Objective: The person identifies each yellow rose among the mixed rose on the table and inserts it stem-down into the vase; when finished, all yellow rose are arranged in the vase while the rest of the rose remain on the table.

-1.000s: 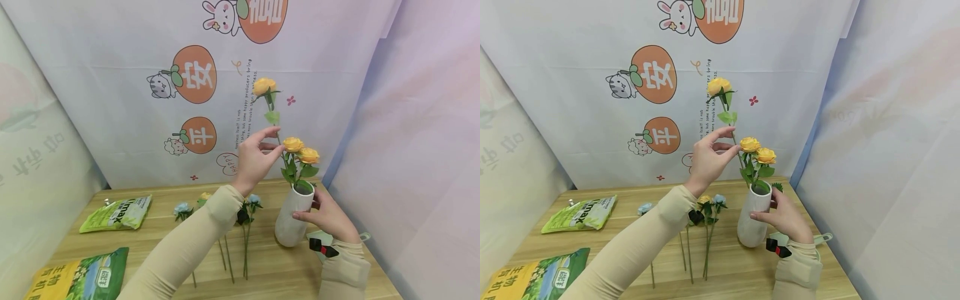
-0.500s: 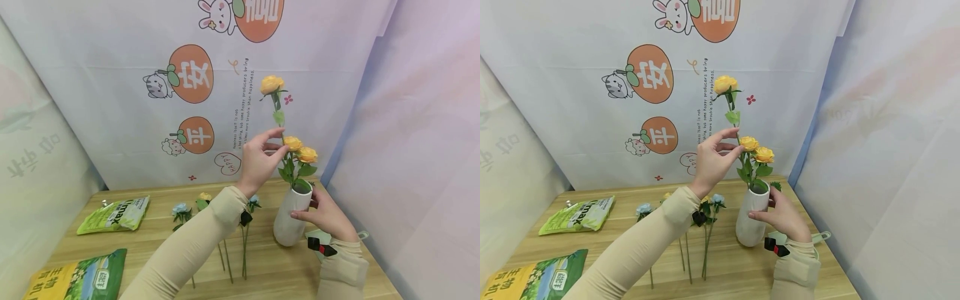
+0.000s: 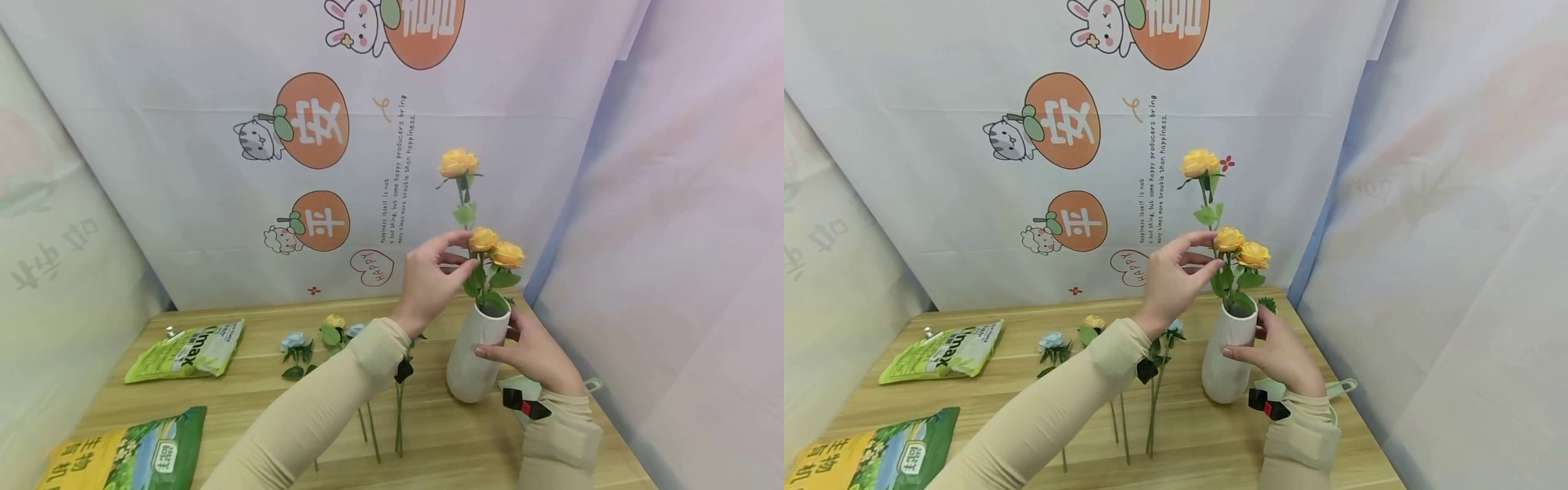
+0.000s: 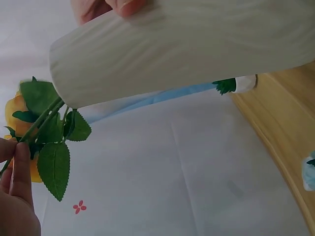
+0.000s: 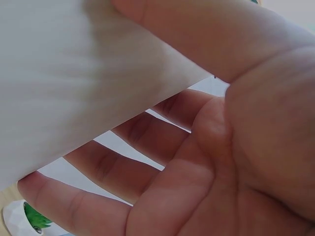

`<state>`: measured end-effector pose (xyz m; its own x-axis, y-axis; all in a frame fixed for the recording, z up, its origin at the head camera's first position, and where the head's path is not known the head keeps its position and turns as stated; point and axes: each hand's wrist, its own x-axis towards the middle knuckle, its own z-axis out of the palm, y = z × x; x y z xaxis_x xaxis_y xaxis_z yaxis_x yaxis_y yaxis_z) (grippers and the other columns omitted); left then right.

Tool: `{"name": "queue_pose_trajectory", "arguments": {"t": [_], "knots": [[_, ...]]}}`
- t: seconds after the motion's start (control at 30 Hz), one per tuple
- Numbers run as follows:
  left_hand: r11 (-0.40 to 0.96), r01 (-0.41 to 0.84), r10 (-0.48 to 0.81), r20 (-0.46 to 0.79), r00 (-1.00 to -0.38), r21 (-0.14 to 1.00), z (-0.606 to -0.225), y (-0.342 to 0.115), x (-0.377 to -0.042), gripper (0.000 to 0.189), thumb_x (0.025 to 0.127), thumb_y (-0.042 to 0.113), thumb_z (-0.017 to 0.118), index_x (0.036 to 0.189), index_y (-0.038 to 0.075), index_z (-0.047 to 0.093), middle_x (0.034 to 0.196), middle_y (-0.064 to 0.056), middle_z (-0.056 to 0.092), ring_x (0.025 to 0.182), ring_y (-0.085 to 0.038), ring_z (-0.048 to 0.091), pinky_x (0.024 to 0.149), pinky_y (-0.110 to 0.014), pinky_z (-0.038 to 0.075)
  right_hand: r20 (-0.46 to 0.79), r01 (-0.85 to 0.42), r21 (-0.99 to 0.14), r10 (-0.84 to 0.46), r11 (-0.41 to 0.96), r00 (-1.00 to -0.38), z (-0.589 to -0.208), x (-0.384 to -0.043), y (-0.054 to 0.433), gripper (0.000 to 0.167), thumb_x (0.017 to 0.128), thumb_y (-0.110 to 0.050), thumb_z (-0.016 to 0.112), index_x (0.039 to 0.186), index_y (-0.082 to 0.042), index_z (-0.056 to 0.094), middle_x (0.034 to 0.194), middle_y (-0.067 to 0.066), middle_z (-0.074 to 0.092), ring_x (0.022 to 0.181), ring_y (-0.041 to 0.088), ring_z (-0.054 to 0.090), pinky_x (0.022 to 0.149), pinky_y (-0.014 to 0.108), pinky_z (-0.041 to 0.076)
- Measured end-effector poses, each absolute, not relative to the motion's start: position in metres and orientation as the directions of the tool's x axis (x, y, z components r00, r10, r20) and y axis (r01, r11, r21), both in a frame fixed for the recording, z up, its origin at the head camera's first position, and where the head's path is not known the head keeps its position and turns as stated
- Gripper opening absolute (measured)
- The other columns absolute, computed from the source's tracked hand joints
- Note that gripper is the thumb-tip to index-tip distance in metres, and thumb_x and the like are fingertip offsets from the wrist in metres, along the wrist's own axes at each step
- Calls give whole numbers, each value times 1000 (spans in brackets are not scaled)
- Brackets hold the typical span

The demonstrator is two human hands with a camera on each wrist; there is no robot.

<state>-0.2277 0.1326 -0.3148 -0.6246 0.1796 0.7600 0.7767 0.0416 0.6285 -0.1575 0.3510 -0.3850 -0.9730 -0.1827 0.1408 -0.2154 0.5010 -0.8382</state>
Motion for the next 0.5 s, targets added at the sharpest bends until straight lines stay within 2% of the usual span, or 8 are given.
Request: {"name": "queue_pose_trajectory", "arguments": {"t": [0.5], "knots": [[63, 737, 295, 693, -658, 673, -349, 139, -222, 39, 94, 0, 84, 131, 6, 73, 118, -13, 77, 91, -4, 76, 81, -19, 62, 132, -215, -827, -192, 519, -972, -381, -157, 350, 91, 91, -32, 91, 163, -10, 40, 151, 17, 57, 134, 45, 60, 94, 48, 60]]}}
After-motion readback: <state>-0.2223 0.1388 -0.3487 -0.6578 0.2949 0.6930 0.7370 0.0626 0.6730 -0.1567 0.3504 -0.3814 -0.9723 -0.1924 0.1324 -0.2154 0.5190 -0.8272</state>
